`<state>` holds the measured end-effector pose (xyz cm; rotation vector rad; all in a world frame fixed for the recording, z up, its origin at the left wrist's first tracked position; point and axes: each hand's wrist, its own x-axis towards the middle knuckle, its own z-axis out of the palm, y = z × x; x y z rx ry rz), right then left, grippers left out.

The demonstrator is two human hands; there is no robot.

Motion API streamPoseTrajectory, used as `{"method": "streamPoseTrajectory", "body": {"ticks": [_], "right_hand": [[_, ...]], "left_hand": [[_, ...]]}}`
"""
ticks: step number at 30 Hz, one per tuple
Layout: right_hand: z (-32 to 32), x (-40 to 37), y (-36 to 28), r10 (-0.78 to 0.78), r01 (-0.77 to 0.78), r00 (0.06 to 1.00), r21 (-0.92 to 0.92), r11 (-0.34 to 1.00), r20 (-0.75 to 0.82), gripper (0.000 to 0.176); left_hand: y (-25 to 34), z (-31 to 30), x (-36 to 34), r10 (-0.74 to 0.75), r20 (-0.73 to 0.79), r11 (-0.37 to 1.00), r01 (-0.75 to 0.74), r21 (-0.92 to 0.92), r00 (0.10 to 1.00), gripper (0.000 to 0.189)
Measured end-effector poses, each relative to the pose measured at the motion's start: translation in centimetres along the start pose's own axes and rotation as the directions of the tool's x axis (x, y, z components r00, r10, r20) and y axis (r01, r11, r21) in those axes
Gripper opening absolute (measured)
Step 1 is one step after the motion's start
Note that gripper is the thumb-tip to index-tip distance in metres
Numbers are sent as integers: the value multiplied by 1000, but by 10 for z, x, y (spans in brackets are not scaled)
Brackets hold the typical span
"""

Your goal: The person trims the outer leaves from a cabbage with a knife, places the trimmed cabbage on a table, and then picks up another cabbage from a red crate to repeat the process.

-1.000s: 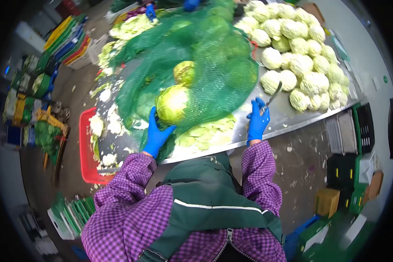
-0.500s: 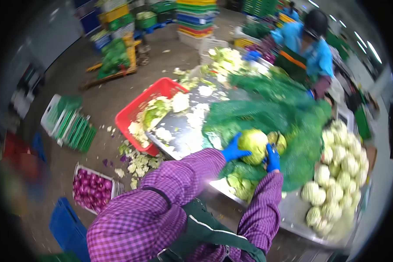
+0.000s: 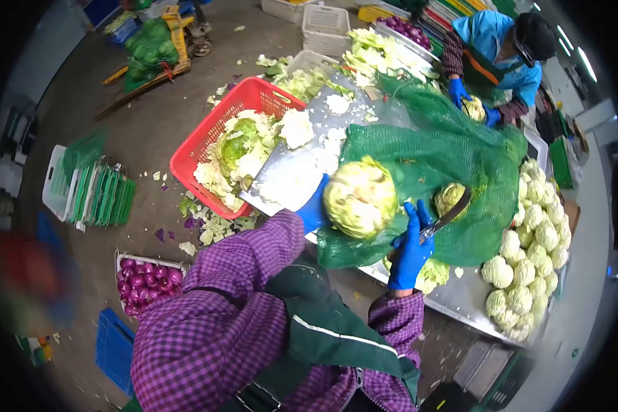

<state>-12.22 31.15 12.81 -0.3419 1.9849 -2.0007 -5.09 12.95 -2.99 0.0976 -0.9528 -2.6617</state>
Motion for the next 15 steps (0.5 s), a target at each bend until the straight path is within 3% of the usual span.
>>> {"method": "streamPoseTrajectory", "body": {"ticks": [2, 3, 4, 6, 7, 8, 10, 12, 14, 15], "right_hand": [[22, 11, 23, 44, -41, 998, -70, 997, 34, 47], [32, 9, 27, 275, -286, 941, 27, 958, 199, 48], [45, 6, 31, 453, -519, 806, 88, 850, 381, 49], [86, 5, 72, 345, -399, 874, 102, 911, 343, 51], [98, 8, 91, 286, -361, 871, 125, 924, 398, 49], [111, 1, 96, 298, -390, 869, 177, 903, 395, 45], [142, 2, 107, 352, -434, 881, 241, 868, 316, 45], [160, 12, 94, 394, -488, 850, 241, 839, 349, 38], [166, 30, 102, 667, -747, 633, 87, 659, 393, 32], [173, 36, 123, 603, -718, 666, 158, 678, 439, 32]], "left_hand": [[18, -33, -20, -82, 91, 852, 118, -510, 992, 74], [42, -30, -30, -200, -145, 891, 118, -438, 969, 71], [70, -26, -35, -277, -379, 925, 137, -355, 883, 69], [92, -63, -35, 67, -206, 997, -74, -27, 976, 67], [122, -37, -34, 107, -223, 992, -89, 86, 969, 65], [134, -43, -36, 125, -227, 985, -94, 145, 966, 62], [156, -50, -40, -33, -288, 999, 30, -15, 957, 61], [162, -64, -51, -7, -321, 1000, 5, -7, 947, 60], [168, -66, -62, 10, -347, 1000, -7, 8, 938, 61], [170, -63, -70, 25, -414, 976, 67, 206, 910, 65]]}}
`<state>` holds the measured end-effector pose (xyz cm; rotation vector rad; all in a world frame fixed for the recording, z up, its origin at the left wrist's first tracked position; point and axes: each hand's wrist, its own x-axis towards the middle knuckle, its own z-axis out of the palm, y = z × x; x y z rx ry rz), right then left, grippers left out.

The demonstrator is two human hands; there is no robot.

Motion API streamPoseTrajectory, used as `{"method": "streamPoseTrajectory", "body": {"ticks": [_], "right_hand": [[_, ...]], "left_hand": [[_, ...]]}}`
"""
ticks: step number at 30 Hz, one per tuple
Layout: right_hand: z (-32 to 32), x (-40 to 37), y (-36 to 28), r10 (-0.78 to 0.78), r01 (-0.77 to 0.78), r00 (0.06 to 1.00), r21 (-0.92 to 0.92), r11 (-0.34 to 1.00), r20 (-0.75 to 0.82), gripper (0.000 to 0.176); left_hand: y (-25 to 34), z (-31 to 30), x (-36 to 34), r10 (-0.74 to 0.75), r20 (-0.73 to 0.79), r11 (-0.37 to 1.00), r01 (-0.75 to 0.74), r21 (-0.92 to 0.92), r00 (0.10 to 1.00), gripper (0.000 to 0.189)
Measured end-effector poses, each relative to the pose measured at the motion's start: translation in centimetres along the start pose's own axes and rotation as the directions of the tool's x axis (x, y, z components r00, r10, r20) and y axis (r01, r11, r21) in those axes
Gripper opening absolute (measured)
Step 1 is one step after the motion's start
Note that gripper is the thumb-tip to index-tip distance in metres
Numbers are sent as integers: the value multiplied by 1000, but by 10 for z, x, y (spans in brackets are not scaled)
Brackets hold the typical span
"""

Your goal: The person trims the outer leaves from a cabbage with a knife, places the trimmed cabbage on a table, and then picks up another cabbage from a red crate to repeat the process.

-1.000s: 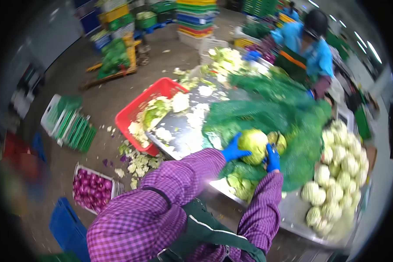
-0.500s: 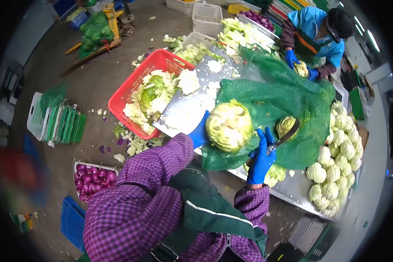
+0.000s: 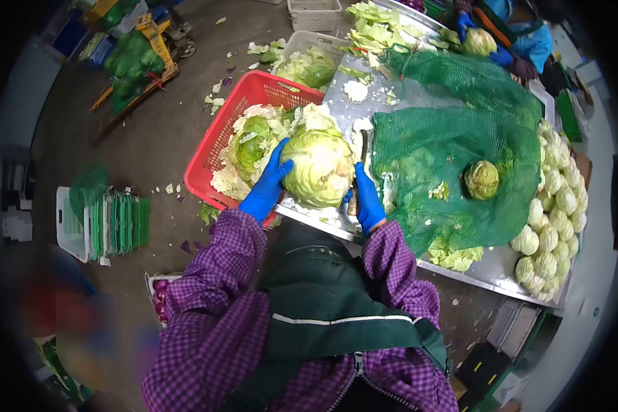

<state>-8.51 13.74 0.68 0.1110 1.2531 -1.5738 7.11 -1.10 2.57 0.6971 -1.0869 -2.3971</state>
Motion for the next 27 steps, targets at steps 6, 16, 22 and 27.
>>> {"method": "streamPoseTrajectory", "body": {"ticks": [6, 16, 22, 27], "right_hand": [[-34, 25, 24, -509, 379, 857, -573, 727, -78, 43], [-30, -58, 17, -602, 427, 789, -812, 398, 121, 35], [-43, -45, 10, -548, 363, 828, -857, 365, 118, 29], [-44, -46, 0, -500, 393, 844, -857, 333, 192, 26]], "left_hand": [[-22, -16, 17, -7, -273, 836, 156, 526, 962, 97], [-32, 42, 39, 444, 143, 249, -275, 929, 885, 81], [-38, 60, 41, 466, 172, 85, -237, 968, 868, 81], [-33, 65, 42, 460, 123, 124, -201, 972, 879, 79]]}}
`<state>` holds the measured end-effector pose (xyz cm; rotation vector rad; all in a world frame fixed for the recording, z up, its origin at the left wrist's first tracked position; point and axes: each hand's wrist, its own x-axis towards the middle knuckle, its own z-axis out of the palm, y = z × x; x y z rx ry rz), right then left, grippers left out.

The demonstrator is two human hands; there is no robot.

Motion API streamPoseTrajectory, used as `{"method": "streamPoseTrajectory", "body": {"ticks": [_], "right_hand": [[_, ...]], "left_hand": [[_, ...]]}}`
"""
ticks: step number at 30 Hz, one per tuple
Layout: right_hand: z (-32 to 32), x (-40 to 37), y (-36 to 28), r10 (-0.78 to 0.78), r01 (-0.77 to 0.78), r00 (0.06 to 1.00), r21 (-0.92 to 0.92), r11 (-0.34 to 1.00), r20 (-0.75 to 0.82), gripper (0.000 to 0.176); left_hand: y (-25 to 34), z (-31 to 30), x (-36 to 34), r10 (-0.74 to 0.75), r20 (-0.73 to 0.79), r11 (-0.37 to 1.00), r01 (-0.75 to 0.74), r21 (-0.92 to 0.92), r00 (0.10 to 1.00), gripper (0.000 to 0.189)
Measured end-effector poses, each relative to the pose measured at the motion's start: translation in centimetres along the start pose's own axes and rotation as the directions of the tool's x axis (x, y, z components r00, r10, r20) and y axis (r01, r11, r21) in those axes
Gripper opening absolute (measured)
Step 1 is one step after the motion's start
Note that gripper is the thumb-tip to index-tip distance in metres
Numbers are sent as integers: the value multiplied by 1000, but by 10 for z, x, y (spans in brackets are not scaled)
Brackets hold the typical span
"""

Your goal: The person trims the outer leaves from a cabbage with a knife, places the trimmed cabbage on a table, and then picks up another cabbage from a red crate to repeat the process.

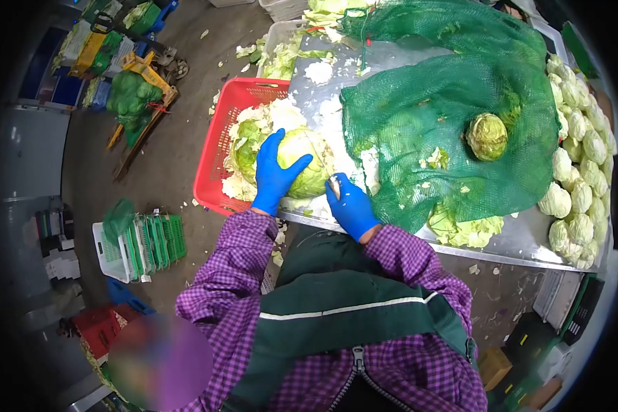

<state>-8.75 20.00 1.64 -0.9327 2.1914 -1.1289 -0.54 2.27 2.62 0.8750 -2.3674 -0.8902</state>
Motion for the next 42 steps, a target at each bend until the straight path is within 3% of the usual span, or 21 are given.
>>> {"method": "streamPoseTrajectory", "body": {"ticks": [6, 10, 12, 15, 19, 22, 24, 25, 26, 28, 29, 32, 34, 36, 38, 40, 42], "right_hand": [[2, 3, -1, -39, 44, 989, 35, 998, -143, 21], [-1, 12, -2, -17, 25, 995, 79, 997, -102, 21], [1, 24, 5, 5, -4, 1000, -49, 999, 15, 20], [-1, 28, 9, -10, 11, 999, -24, 1000, 53, 20], [12, 33, 20, 32, -27, 997, -58, 998, 74, 19], [10, 42, 28, 38, -31, 996, -89, 996, 85, 19], [5, 34, 21, 24, -10, 982, -71, 997, 187, 21], [13, 24, 32, -52, 58, 995, -71, 996, 81, 17], [16, 24, 34, -56, 61, 995, -69, 996, 81, 17], [14, 15, 43, -37, 52, 989, -101, 993, 145, 17], [17, 31, 36, 60, -42, 984, -107, 993, 170, 18], [11, 62, 24, 89, -30, 958, -210, 977, 274, 17], [15, 62, 25, 18, 35, 964, -194, 980, 266, 17], [10, 47, 22, -30, 83, 941, -147, 986, 336, 19], [11, 45, 31, 19, 43, 930, -162, 986, 366, 21], [15, 47, 38, 106, -26, 936, -233, 972, 336, 23], [21, 59, 32, 50, 8, 960, -204, 979, 276, 23]], "left_hand": [[0, 4, 2, 8, -32, 998, -6, 62, 999, 74], [-1, 2, 2, -32, -10, 999, 33, 17, 999, 75], [0, 4, 6, -28, -15, 1000, 28, 7, 1000, 77], [-1, 3, 12, -99, -9, 993, 98, -66, 995, 76], [-2, 5, 16, -76, 35, 997, 75, 16, 997, 75], [-2, 6, 24, -128, -25, 992, 129, 20, 991, 68], [-9, 1, 21, -164, 31, 977, 166, -134, 986, 72], [-10, -1, 22, -161, 48, 986, 163, -46, 986, 70], [-12, -4, 26, -160, 45, 986, 162, -44, 986, 70], [-14, -4, 25, -111, 68, 990, 116, -75, 992, 69], [-13, -6, 24, -185, 104, 965, 201, -168, 977, 62], [-14, -9, 29, -220, -11, 970, 217, -113, 975, 69], [-30, -10, 30, -210, -33, 962, 201, -187, 977, 65], [-42, -12, 27, -350, 190, 814, 398, -422, 917, 63], [-30, -7, 19, -359, 184, 832, 404, -382, 915, 63], [-15, -8, 20, -239, 22, 963, 239, -123, 971, 66], [-25, -12, 29, -345, 42, 910, 345, -228, 938, 69]]}}
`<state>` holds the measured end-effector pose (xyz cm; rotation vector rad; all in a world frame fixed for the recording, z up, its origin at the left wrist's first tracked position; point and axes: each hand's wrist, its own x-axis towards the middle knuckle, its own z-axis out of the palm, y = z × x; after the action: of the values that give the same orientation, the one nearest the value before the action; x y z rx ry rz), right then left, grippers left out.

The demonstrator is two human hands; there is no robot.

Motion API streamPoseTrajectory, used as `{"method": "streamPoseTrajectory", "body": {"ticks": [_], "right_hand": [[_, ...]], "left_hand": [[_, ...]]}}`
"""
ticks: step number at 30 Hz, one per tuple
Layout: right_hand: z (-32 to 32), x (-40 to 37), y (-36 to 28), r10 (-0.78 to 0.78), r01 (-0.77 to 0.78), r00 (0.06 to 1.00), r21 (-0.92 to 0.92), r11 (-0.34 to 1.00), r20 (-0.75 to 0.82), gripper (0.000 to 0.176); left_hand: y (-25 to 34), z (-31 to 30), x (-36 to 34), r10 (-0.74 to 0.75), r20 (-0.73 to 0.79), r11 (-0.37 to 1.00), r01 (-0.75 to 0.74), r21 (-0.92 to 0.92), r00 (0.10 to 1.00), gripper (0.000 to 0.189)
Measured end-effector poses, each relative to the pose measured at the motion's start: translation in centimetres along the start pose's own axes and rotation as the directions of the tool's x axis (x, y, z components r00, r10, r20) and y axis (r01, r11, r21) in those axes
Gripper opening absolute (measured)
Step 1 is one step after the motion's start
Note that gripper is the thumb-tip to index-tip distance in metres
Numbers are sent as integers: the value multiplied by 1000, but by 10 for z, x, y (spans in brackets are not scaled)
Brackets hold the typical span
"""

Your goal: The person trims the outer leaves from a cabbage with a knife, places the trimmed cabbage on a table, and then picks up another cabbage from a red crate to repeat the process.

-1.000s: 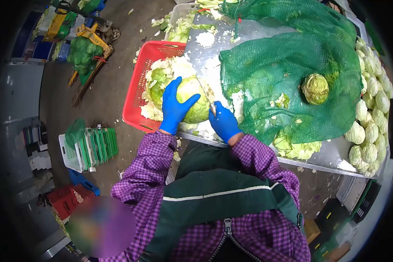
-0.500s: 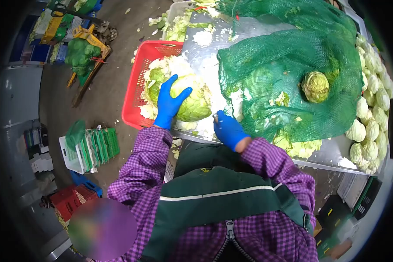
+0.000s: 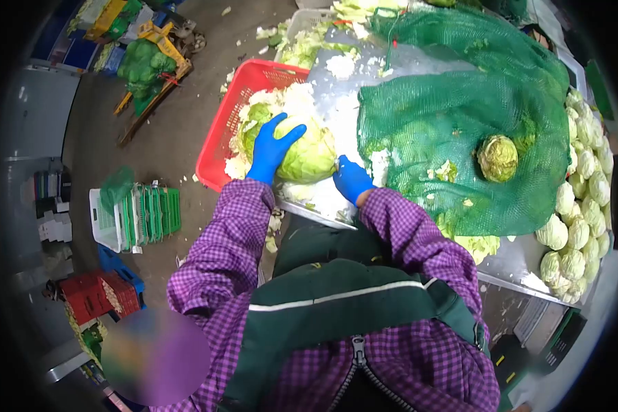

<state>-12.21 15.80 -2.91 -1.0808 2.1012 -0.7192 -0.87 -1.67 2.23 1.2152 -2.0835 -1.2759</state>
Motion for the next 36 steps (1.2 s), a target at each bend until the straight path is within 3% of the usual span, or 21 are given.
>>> {"method": "streamPoseTrajectory", "body": {"ticks": [3, 5, 6, 8, 10, 11, 12, 13, 14, 16, 17, 18, 20, 22, 23, 26, 28, 30, 32, 34, 36], "right_hand": [[-25, -26, -18, -53, 56, 996, -42, 998, 78, 20], [-18, -29, -7, -29, 35, 995, -70, 997, 94, 20], [-12, -24, -1, -11, 20, 995, -86, 996, 98, 20], [16, 14, 14, -10, 11, 1000, -149, 989, 3, 22], [52, 60, 44, -99, 84, 991, -167, 982, -87, 24], [30, 59, 25, -111, 94, 989, -167, 981, -96, 24], [4, 51, 12, -6, 4, 989, 15, 1000, 145, 23], [-17, 48, -1, 51, -124, 921, 167, 978, 387, 23], [-20, 58, 2, 45, -114, 922, 159, 981, 385, 23], [-26, 82, 6, -7, -145, 789, 199, 969, 614, 28], [-46, 88, -3, -389, 489, 631, 44, 871, 671, 29], [-48, 101, -7, -71, 24, 679, 74, 997, 731, 27], [-59, 122, -14, 26, -218, 538, 110, 970, 843, 19], [-71, 156, -30, 209, -446, 372, -23, 895, 904, 14], [-70, 167, -40, 294, -401, 299, -161, 902, 908, 15], [-62, 174, -68, 287, -227, 351, -217, 949, 891, 8], [-52, 171, -84, 320, -231, 382, -246, 941, 867, 8], [-38, 170, -85, 300, -104, 569, -294, 950, 766, 11], [-42, 166, -87, 284, -29, 610, -337, 941, 740, 18], [-64, 166, -80, 131, -106, 531, -89, 990, 837, 24], [-73, 159, -73, 141, -116, 533, -92, 989, 834, 28]], "left_hand": [[-7, -6, 7, 18, 25, 999, -17, -35, 1000, 69], [1, -9, 3, -78, 33, 996, 79, -39, 996, 68], [7, -11, -1, -142, 99, 961, 161, -224, 985, 68], [-22, -9, 6, -54, 50, 980, 62, -187, 997, 67], [-14, -15, -2, -64, 48, 981, 72, -182, 997, 67], [-20, -18, 2, -66, 46, 969, 75, -234, 997, 66], [-27, -17, 1, -78, 51, 952, 89, -293, 996, 65], [-23, -19, -6, -68, 80, 914, 94, -393, 994, 61], [-26, -20, -10, -64, 70, 913, 86, -400, 996, 61], [-36, -25, -22, -34, 41, 867, 49, -495, 999, 56], [-46, -27, -28, 51, -21, 892, -55, -448, 998, 55], [-56, -31, -35, 96, -29, 887, -99, -451, 995, 57], [-79, -32, -47, 142, -81, 857, -163, -488, 987, 60], [-90, -33, -57, 179, -100, 841, -204, -502, 979, 64], [-83, -32, -63, 171, -101, 852, -199, -485, 980, 66], [-65, -31, -68, 109, -103, 838, -148, -526, 989, 71], [-49, -29, -70, -1, -150, 884, -69, -462, 989, 71], [-6, -28, -60, -129, -176, 838, 12, -546, 976, 73], [0, -20, -44, -262, -333, 961, 275, -6, 906, 76], [-24, -26, -45, -252, -321, 967, 230, -106, 913, 80], [-53, -23, -56, -116, -340, 943, -4, -334, 933, 85]]}}
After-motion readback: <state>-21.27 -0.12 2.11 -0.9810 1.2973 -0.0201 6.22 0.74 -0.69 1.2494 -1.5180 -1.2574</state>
